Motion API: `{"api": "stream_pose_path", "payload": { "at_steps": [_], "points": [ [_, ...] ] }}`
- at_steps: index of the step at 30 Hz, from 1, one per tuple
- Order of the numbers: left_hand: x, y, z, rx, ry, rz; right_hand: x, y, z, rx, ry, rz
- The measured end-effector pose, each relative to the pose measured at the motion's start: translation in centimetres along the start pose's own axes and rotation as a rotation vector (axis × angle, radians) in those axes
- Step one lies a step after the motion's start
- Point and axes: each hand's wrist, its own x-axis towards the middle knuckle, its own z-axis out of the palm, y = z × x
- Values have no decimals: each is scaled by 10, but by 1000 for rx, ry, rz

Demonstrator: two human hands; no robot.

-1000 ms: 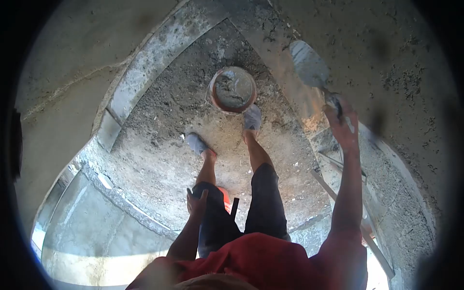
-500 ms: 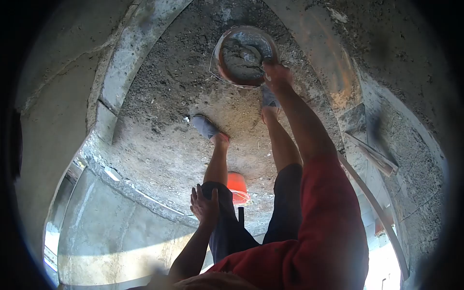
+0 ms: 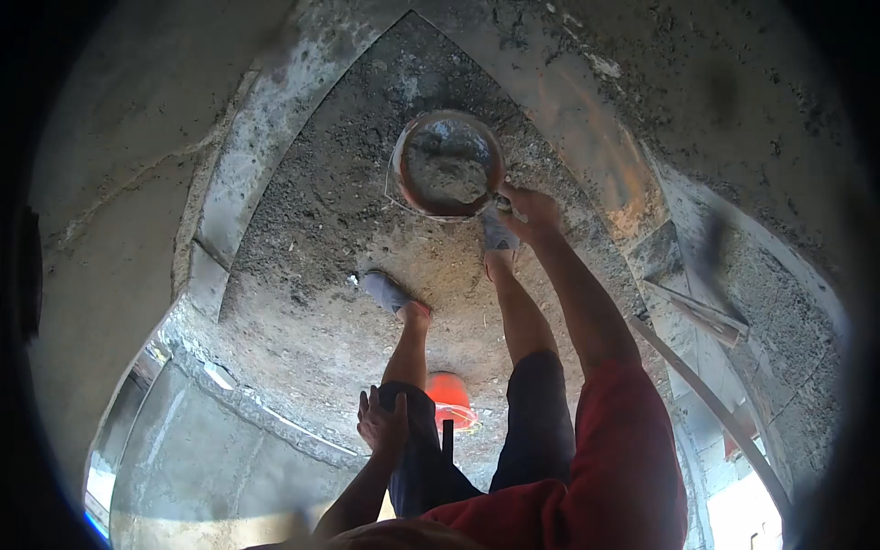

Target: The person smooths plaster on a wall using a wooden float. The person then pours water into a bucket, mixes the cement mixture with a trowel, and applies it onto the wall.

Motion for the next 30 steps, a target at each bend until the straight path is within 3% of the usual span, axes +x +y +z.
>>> {"api": "stream_pose_path", "payload": {
  "at_steps": [1, 3, 5, 7, 9, 12, 15, 16, 18, 20, 21, 23, 24, 25, 28, 30],
  "points": [
    [4, 4, 0, -3, 12, 7, 1, -41, -35, -33, -165, 157],
    [2, 1, -3, 15, 13, -1, -10, -41, -21, 94, 125, -138],
    [4, 5, -12, -27, -19, -36, -14, -87, -49, 81, 0, -133],
    [6, 5, -13, -42, -33, -58, -17, -115, -42, 205, 145, -289],
    [8, 4, -12, -57, -30, -67, -13, -168, -64, 279, -1, -241],
    [10, 7, -12, -66, -34, -96, 9, -196, -50, 287, -67, -395],
    [12, 3, -9, -87, -19, -108, 43, -197, -42, 404, -93, -405],
    [11, 2, -8, -98, -9, -103, 65, -187, -44, 369, -154, -432],
    [16, 6, -11, -119, 39, -72, 113, -169, -92, 542, -484, -286],
    [20, 5, -18, -161, 97, -41, 167, -139, -147, 674, -754, -7],
    [23, 2, -20, -182, 115, -47, 202, -106, -156, 690, -742, -34],
    [29, -2, -22, -221, 148, -50, 266, -36, -201, 718, -451, 67],
    [31, -2, -24, -224, 135, -47, 283, -11, -244, 591, -197, -67],
    [32, 0, -24, -232, 117, -44, 273, -12, -287, 522, 113, 39],
    [50, 19, -24, -302, 78, -18, 178, -57, -379, 279, 233, -41],
    [89, 50, -18, -491, 62, 116, 126, -68, -370, 240, 143, 48]
  ]
}}
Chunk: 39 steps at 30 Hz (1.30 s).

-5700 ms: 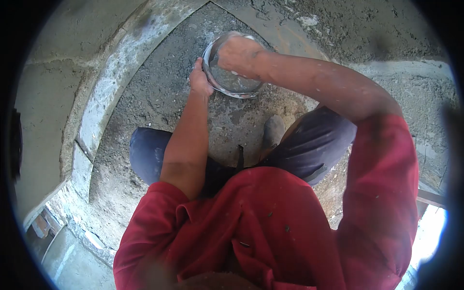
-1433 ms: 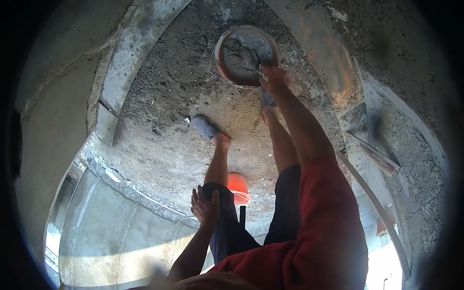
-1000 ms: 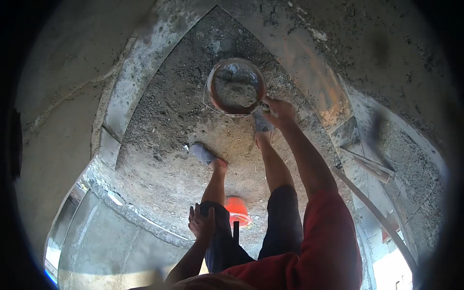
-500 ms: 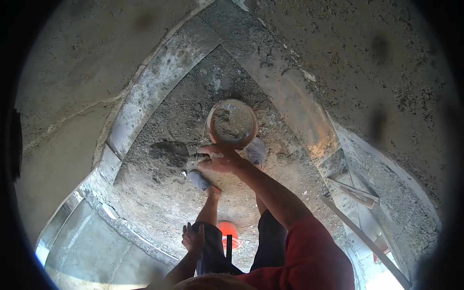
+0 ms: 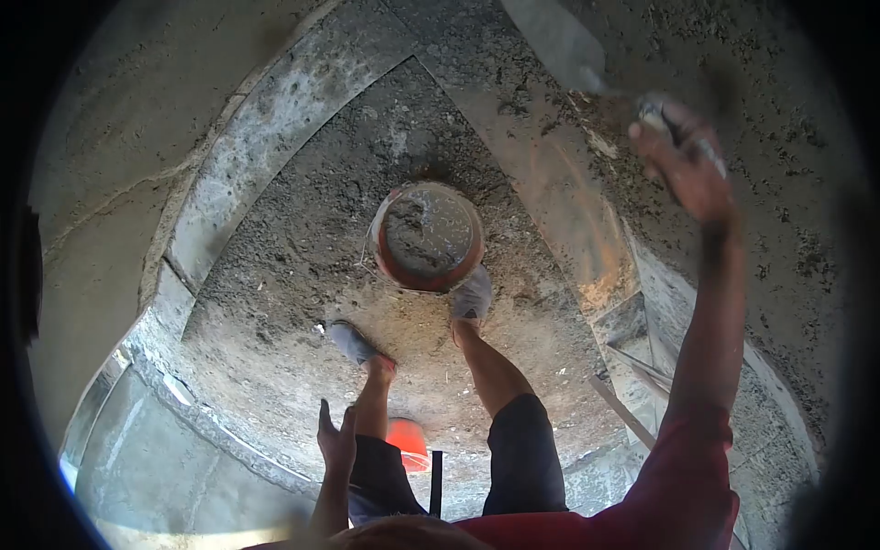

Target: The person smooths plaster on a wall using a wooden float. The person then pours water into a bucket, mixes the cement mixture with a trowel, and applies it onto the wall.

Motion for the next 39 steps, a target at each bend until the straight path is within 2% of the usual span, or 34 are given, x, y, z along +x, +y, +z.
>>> {"api": "stream_pose_path", "payload": {
  "at_steps": [2, 4, 6, 7, 8, 10, 13, 16, 17, 19, 23, 26, 29, 30, 31, 32, 33, 34, 35, 36, 37, 38, 39],
  "points": [
    [50, 55, 23, -348, -210, 43, -38, 7, 32, -14, -19, 88],
    [116, 63, 95, -709, -253, 120, -64, 37, 82, -246, 17, -193],
    [139, 112, 112, -965, -446, -115, -80, 58, 139, -298, 21, -360],
    [154, 121, 132, -1051, -466, -165, -80, 59, 166, -286, 32, -424],
    [170, 127, 153, -1142, -486, -206, -80, 43, 183, -567, -123, -243],
    [194, 131, 186, -1310, -556, -116, -70, 56, 228, -821, -134, -317],
    [220, 132, 229, -1513, -616, -38, -46, 82, 285, -983, -167, -347],
    [236, 127, 249, -1580, -641, 46, -30, 102, 331, -979, -370, -305],
    [239, 126, 250, -1581, -648, 85, -29, 121, 343, -873, -273, -455],
    [236, 126, 241, -1592, -695, 129, -36, 159, 355, -643, -77, -739],
    [226, 125, 215, -1648, -709, 237, -52, 161, 343, -510, -262, -557],
    [214, 106, 182, -1572, -658, 221, -76, 150, 335, -400, -298, -491],
    [182, 87, 121, -1562, -610, 184, -101, 86, 319, -287, -301, -487],
    [169, 79, 101, -1573, -587, 203, -108, 51, 314, -149, -347, -422],
    [154, 71, 78, -1587, -568, 230, -118, 26, 310, -152, -396, -376],
    [141, 47, 65, -1498, -510, 65, -128, 2, 303, -167, -434, -333],
    [124, 38, 44, -1480, -501, 41, -140, -15, 294, -171, -558, -213],
    [107, 29, 24, -1463, -493, 16, -163, -15, 300, -185, -326, -536],
    [84, 32, -6, -1512, -523, 118, -184, -18, 307, -199, -260, -567],
    [60, 31, -30, -1552, -468, 87, -190, -73, 293, -289, -441, -443],
    [40, 22, -47, -1556, -412, 98, -195, -107, 283, -106, -508, -373],
    [16, 18, -72, -1516, -378, 67, -197, -143, 271, -104, -607, -380],
    [0, 5, -84, -1539, -349, 48, -205, -167, 259, -52, -575, -423]
  ]
}}
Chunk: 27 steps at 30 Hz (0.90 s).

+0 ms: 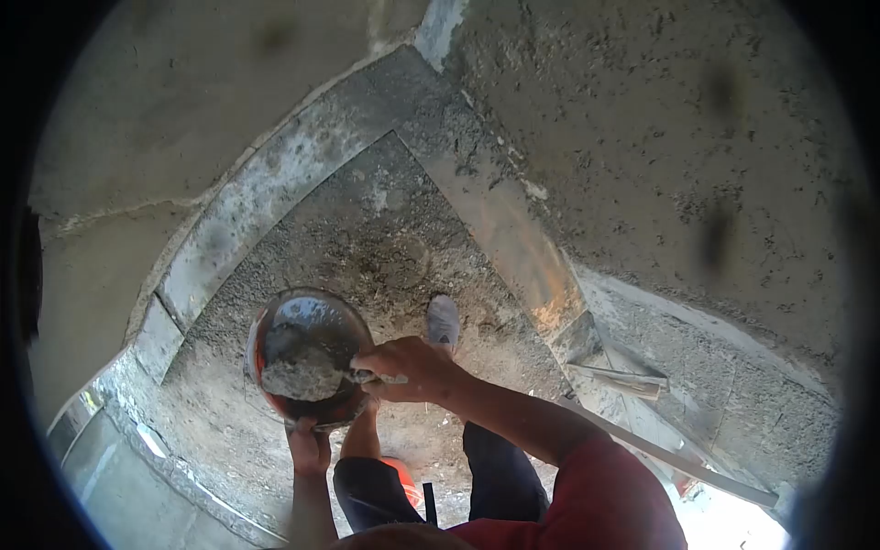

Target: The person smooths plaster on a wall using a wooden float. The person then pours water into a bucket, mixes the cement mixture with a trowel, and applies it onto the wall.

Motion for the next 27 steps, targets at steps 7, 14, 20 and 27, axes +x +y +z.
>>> {"api": "stream_pose_path", "payload": {
  "at_steps": [7, 14, 20, 27],
  "points": [
    [-118, 47, 8, -17, 148, 130, -3, -13, -105, 332, -99, -114],
    [-163, 57, 63, -46, 98, 126, -93, 7, -414, 142, 637, 204],
    [-184, 61, 120, -51, 11, 16, -242, -129, -403, -359, 691, 276],
    [-206, 86, 172, 5, -231, 41, -219, -222, -270, -987, 378, 70]
  ]
}}
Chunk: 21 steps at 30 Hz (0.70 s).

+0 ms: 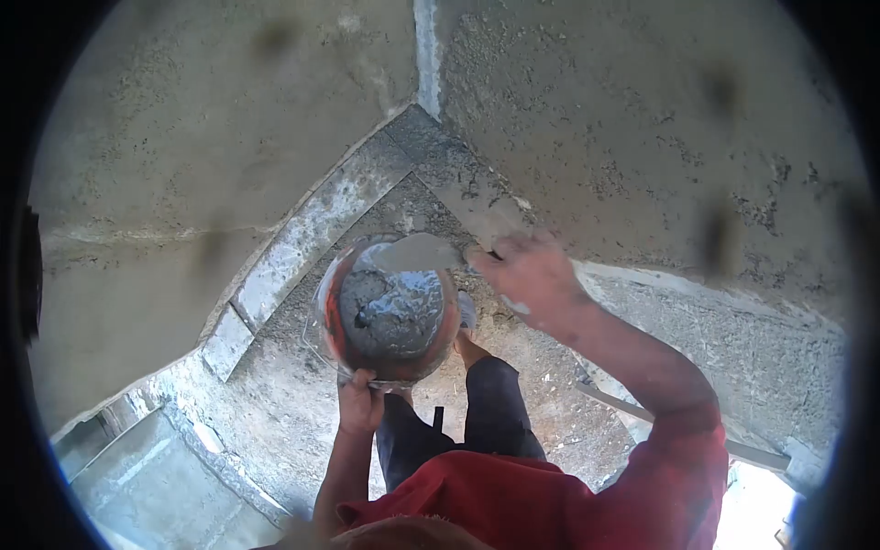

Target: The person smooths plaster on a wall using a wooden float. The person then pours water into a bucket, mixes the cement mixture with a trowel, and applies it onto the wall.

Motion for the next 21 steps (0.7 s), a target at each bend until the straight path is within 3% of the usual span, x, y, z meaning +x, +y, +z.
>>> {"api": "stream_pose_path", "payload": {
  "at_steps": [4, 7, 10, 13, 16, 17, 20, 21],
  "points": [
    [-14, 22, 26, 72, 8, 10, 5, -58, 22, -35, -120, -14],
    [-28, 34, 14, 105, -37, 47, -3, -104, 47, 328, -149, -13],
    [-55, 55, -2, 68, -82, 161, -15, -133, 25, 540, -114, -28],
    [-97, 87, -11, 42, 9, 190, -17, -162, -22, 590, -210, 8],
    [-144, 117, -27, 19, 100, 211, -21, -189, -31, 697, -114, -53],
    [-156, 124, -31, 3, 133, 208, -17, -193, -43, 698, -355, -18],
    [-189, 133, -44, 18, 267, 198, -7, -199, -52, 753, -479, -58],
    [-200, 130, -55, 21, 297, 219, -10, -198, -32, 877, -394, -71]
  ]
}}
